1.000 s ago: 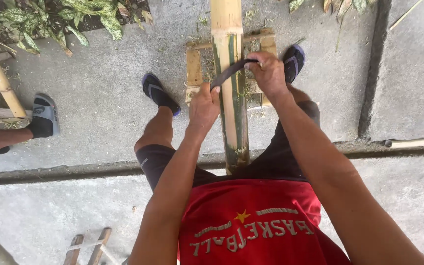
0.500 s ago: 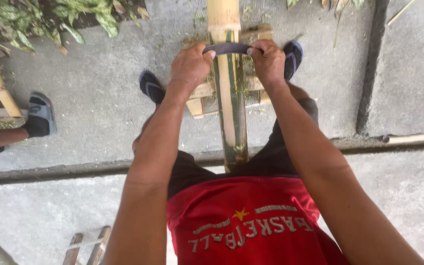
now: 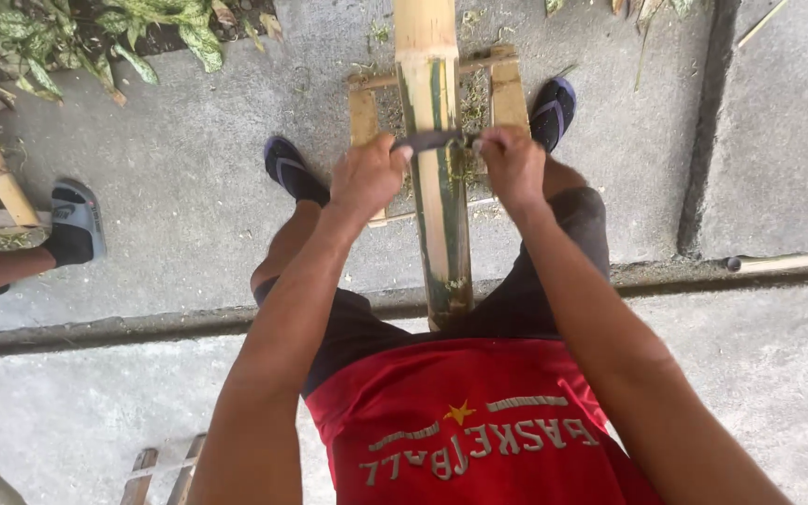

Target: Shaving and smoothing a long piece of bamboo with a knife while it is placed on a wooden stand.

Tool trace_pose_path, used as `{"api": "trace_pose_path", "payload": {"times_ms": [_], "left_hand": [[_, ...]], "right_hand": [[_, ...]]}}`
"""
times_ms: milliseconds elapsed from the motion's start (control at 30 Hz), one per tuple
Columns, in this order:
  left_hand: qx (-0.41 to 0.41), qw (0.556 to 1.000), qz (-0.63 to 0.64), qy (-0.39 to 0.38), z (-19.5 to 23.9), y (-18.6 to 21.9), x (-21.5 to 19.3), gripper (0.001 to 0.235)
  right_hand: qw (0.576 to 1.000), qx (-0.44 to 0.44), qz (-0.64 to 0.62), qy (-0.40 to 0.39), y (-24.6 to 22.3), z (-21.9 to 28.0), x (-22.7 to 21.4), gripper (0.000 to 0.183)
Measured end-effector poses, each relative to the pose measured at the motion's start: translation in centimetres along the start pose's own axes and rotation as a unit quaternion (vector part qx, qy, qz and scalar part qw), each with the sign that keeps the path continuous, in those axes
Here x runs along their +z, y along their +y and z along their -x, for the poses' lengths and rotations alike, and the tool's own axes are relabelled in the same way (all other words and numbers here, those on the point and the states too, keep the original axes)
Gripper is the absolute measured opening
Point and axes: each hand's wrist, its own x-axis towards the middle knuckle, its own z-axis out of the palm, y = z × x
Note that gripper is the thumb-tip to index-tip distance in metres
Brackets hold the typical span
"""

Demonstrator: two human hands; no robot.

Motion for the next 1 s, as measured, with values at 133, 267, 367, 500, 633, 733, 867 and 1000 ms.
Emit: {"api": "trace_pose_path", "payload": {"times_ms": [133,267,367,500,633,733,867,1000], "left_hand": [[0.049,0.997,-0.057,0.021,-1.8,-0.6,-0.3,0.036],[0.037,0.994,-0.032,0.1,-5.3,0.1,-2.6,0.034],[0.061,0.98,-0.034,0.185,-5.4,-0.6,-1.8,0.033],[-0.013,0.999,0.009,0.045,-2.1,-1.1,1.7,0.035],[0.05,0.991,-0.035,0.119,1.9,-2.0,5.9,0.033],[0.075,0.992,-0.036,0.095,3.6,-2.5,7.5,0.039],[0.018,0.999,-0.042,-0.009,4.6,-0.1,4.3,0.034],[0.019,0.997,-0.059,0.045,0.2,-0.7,1.6,0.035]], "right_hand": [[0.999,-0.015,0.03,-0.007,2.4,-2.4,1.4,0.01],[0.993,-0.106,-0.004,0.049,-1.1,-9.3,2.2,0.01],[1.0,-0.02,-0.004,0.004,-2.7,-8.9,0.9,0.009],[0.999,-0.034,-0.011,0.002,0.9,-3.6,0.1,0.004],[0.999,-0.035,-0.02,0.009,2.8,3.5,-0.7,0.007],[0.999,-0.016,0.031,-0.002,4.2,7.2,-0.2,0.008],[0.997,-0.06,0.033,0.026,3.5,6.2,0.1,0.017],[0.989,-0.123,0.064,0.043,0.3,0.9,0.9,0.013]]}}
